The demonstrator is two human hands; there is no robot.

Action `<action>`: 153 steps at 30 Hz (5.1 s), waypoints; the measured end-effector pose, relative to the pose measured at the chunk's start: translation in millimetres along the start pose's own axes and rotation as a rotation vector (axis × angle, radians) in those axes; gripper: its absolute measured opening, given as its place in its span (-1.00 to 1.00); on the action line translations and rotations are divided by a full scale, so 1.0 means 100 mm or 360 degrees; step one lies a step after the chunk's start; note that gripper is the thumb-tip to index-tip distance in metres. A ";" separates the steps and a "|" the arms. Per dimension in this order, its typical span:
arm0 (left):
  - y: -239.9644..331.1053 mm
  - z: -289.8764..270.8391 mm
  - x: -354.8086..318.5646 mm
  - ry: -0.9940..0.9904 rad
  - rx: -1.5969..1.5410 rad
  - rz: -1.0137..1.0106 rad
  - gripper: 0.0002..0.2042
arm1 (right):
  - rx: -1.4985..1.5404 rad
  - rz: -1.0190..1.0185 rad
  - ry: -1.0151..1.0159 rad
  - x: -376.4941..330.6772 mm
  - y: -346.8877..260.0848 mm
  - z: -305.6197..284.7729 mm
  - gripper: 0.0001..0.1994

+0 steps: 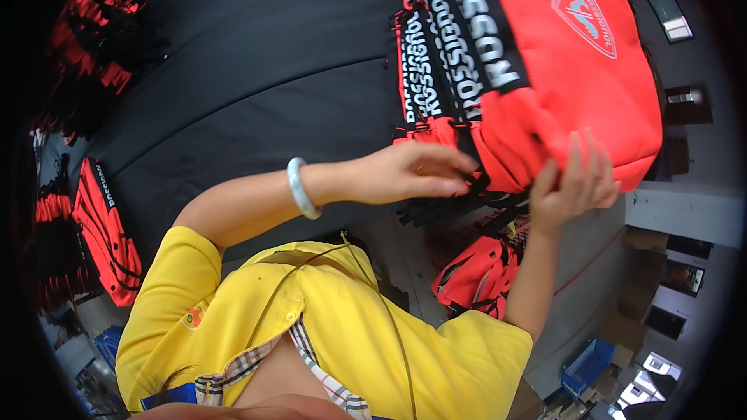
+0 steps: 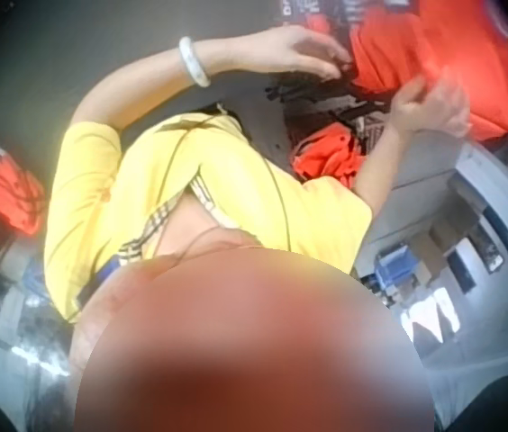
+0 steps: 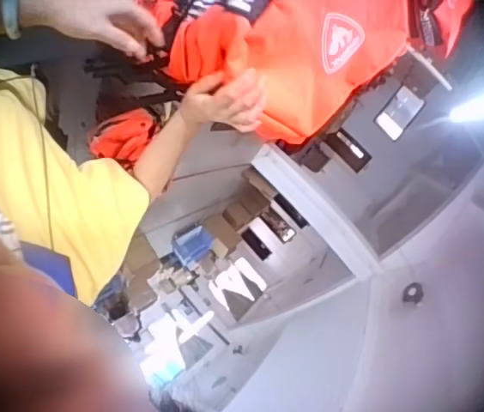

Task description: Checking and assembling components of red and black backpacks on a manufacturing table.

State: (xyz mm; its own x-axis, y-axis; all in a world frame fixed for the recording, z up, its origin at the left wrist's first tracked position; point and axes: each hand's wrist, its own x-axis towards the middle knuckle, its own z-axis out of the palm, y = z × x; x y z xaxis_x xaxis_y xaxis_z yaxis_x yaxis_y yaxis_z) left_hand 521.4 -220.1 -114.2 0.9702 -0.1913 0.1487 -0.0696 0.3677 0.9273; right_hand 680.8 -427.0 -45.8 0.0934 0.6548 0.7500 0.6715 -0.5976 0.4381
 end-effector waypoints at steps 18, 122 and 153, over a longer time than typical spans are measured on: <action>-0.74 -0.54 -9.01 0.4594 0.0655 -0.0034 -0.70 | 0.0531 0.0355 0.0441 0.66 -2.63 -1.41 -0.64; 0.31 0.19 -6.25 0.1430 -0.0421 0.0400 -0.48 | 0.1896 -0.0299 -0.0642 1.36 -5.26 -1.66 -0.76; 0.67 -0.09 -6.12 0.1602 -0.0173 0.0138 -0.73 | 0.2146 0.0074 -0.0880 0.97 -5.84 -2.63 -0.81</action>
State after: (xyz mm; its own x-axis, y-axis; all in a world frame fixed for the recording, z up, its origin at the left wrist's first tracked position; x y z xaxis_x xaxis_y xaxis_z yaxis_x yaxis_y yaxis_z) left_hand -75.1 -70.4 -146.0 0.7111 0.6767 -0.1910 -0.1761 0.4343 0.8834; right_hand 104.5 -136.4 -98.2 0.1897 0.9243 0.3313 0.7968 0.0522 -0.6019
